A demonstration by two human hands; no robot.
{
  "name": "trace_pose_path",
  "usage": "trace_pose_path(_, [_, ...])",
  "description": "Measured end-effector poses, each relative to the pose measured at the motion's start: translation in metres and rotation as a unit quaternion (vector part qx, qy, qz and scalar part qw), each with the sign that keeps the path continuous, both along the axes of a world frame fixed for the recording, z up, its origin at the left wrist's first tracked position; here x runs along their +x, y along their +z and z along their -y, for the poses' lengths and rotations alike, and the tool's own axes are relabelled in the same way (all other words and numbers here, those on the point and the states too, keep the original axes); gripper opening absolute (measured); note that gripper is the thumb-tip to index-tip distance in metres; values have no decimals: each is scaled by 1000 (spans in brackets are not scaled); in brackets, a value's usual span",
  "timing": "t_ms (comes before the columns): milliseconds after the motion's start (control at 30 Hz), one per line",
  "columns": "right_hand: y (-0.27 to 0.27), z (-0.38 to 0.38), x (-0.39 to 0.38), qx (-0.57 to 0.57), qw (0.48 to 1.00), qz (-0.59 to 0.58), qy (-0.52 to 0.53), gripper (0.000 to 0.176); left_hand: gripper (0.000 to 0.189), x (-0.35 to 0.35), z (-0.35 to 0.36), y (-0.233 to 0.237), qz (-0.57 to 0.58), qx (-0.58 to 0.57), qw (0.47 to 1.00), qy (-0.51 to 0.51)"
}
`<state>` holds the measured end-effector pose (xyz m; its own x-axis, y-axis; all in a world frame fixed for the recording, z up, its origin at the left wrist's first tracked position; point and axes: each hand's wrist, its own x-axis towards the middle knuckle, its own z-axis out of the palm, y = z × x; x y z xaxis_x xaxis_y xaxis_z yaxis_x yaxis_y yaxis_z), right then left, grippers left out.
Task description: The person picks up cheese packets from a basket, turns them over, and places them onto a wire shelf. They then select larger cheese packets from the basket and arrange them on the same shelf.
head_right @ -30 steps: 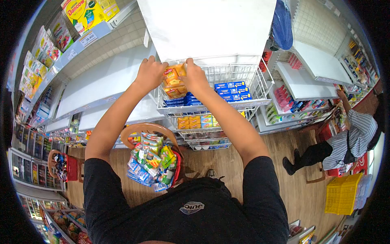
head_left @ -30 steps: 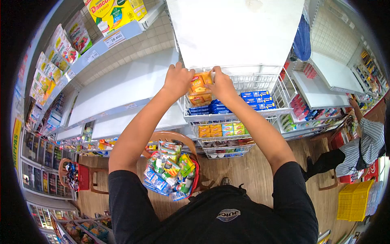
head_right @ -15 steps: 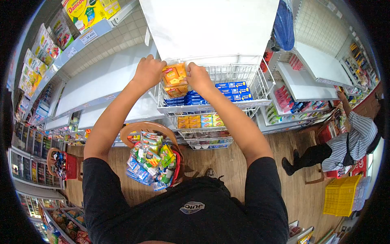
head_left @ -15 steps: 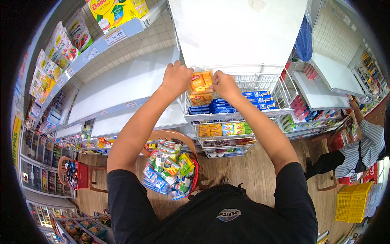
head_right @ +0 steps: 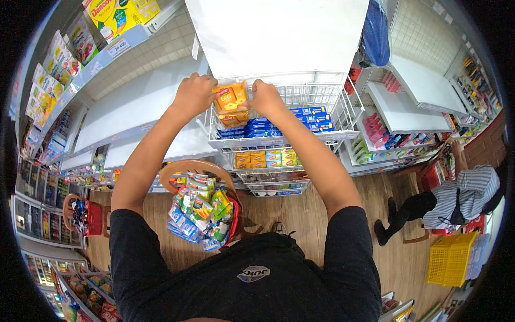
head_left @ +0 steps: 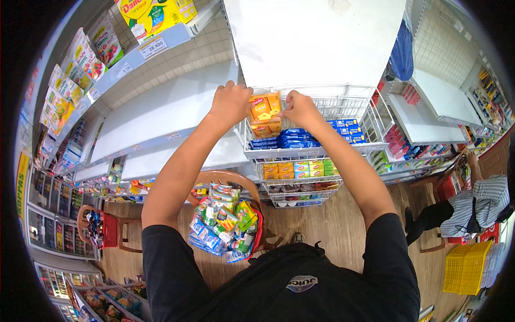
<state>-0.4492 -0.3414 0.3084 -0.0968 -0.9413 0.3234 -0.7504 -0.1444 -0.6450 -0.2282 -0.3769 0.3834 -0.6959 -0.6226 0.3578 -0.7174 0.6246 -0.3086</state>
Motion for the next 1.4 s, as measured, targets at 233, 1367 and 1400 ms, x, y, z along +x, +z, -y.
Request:
trace_pose_path(233, [9,-14,-12,16,1000,1,12,47,28,5,-8,8,-41,2,999,-14])
trace_pose_path(1367, [-340,-144,239,389,877,180,219,16,32,201,-388,-440,-748,334,357,449])
trace_pose_path(1400, [-359,-134,242,365,888,156,233,19,32,203,-377,-434,-728,332,383,462])
